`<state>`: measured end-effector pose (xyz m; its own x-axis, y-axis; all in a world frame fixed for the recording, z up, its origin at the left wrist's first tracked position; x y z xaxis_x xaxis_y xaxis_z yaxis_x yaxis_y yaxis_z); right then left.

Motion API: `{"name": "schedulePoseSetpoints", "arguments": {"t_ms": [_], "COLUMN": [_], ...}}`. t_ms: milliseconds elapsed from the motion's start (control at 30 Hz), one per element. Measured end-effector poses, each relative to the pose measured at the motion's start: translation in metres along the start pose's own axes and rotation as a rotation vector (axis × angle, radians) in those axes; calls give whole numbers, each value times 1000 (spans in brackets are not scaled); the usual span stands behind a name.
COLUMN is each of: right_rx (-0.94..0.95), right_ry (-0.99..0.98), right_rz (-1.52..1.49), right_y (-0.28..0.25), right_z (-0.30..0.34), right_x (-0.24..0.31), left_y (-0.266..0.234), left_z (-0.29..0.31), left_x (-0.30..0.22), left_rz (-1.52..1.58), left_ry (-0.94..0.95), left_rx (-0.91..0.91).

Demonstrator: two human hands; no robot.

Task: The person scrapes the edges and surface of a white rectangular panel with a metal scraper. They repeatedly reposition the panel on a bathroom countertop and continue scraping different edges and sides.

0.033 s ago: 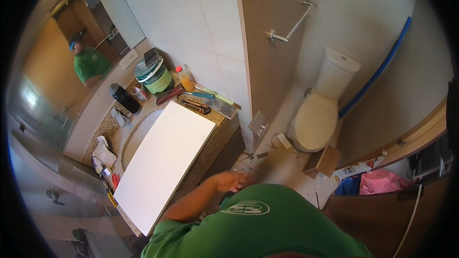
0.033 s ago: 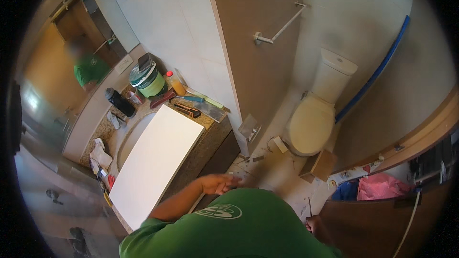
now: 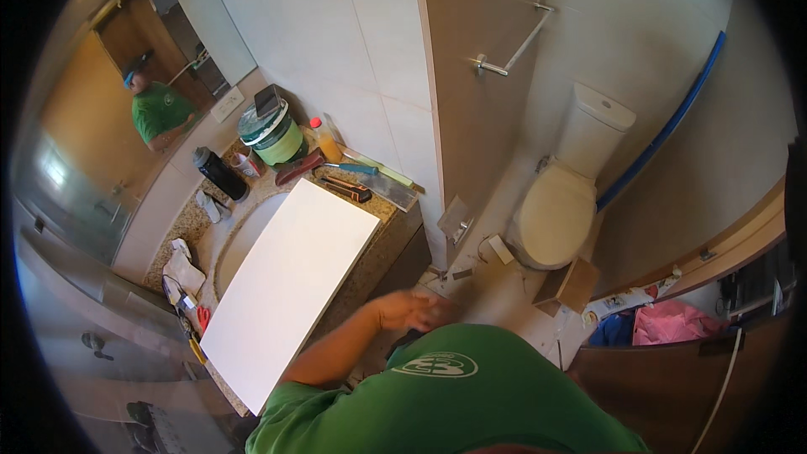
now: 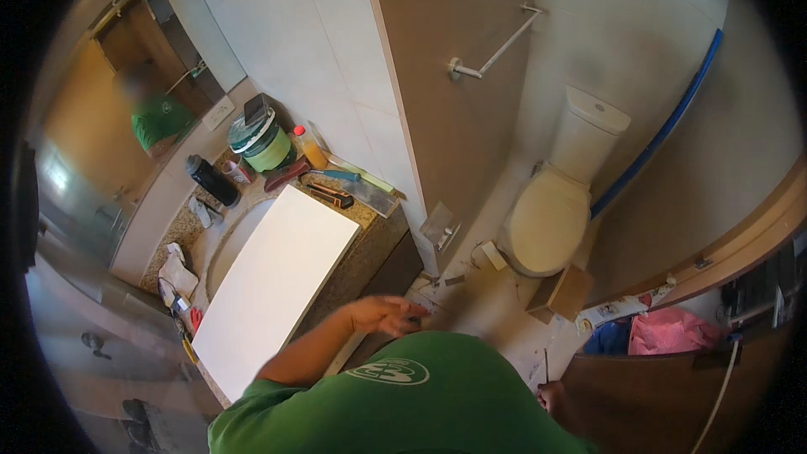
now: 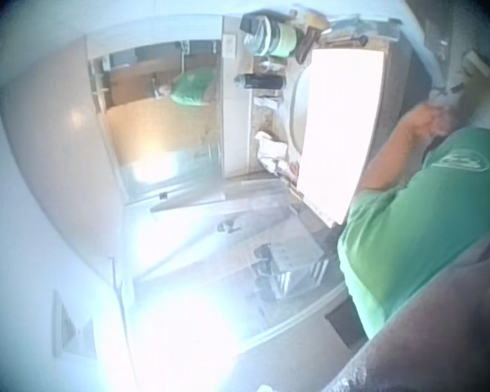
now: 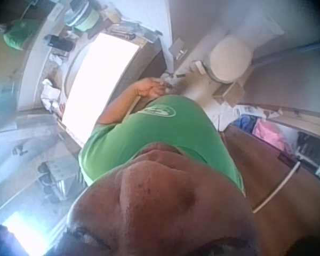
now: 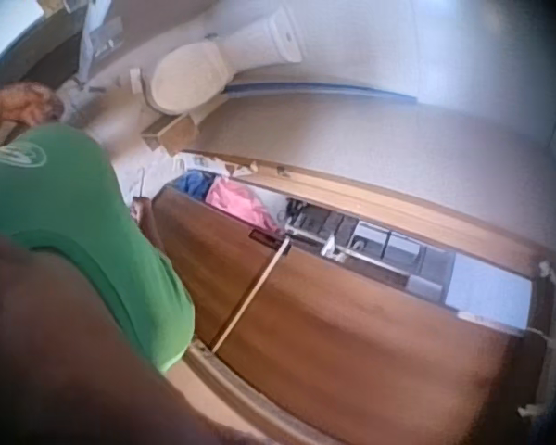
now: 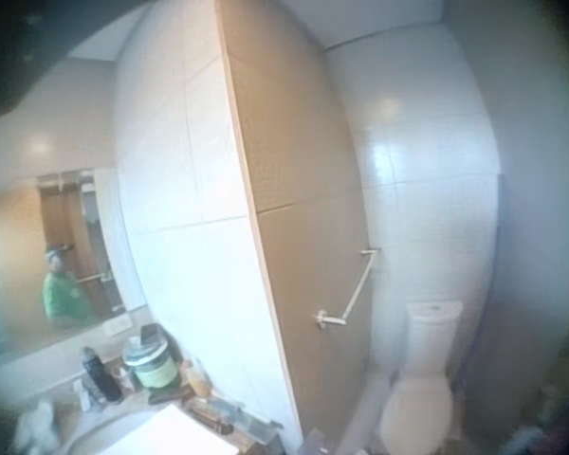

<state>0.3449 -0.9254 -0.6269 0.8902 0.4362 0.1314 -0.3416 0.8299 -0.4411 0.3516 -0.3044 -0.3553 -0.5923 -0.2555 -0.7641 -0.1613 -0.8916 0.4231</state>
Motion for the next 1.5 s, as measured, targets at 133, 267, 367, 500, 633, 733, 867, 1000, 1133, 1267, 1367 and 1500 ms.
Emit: {"name": "schedulePoseSetpoints", "arguments": {"t_ms": [133, 267, 367, 500, 633, 733, 867, 1000, 1133, 1267, 1367, 1500], "right_rx": [-30, -44, -56, -76, -98, -108, -99, -115, -137, -102, -180, -150], "right_ry": [-84, -137, -149, -128, -85, -59, 14, -21, 87, 66, -77, -3], "right_rz": [-21, -69, -101, -110, -106, -91, 125, -105, -272, -196, 326, 3], "right_y": [-11, 1, 14, 30, 40, 48, 71, 88, 102, 111, 107, 84], "right_z": [19, 57, 79, 96, 103, 108, 123, 144, 159, 136, 107, 82], "right_x": [44, 99, 121, 139, 148, 137, 108, 109, 107, 92, 91, 112], "left_y": [-60, -178, -275, -382, -476, -532, -574, -579, -575, -576, -578, -546], "left_z": [57, 158, 203, 212, 194, 168, 127, 93, 88, 104, 136, 169], "left_x": [-184, -360, -450, -514, -534, -543, -554, -584, -604, -603, -572, -536], "left_rz": [-406, -1120, -1242, -1474, -1396, -1598, -1895, -1787, -1730, -1724, -1773, -1531], "left_ry": [329, 567, 376, -6, -156, -161, -163, -5, -56, -55, -106, -80], "left_rx": [-475, -1267, -1592, -1734, -1601, -1470, -1213, -1231, -1331, -1332, -1299, -1626]}}
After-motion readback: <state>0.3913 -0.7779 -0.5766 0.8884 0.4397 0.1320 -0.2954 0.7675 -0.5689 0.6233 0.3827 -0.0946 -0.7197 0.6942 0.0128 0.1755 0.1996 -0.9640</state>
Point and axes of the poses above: each hand's wrist, its own z-axis away from the middle knuckle, its own y-axis out of the palm, x = y × z, the point moved 6 cm from there along -z, towards the middle knuckle, and after that the axes turned 6 degrees about y, right-handed, at the moved point
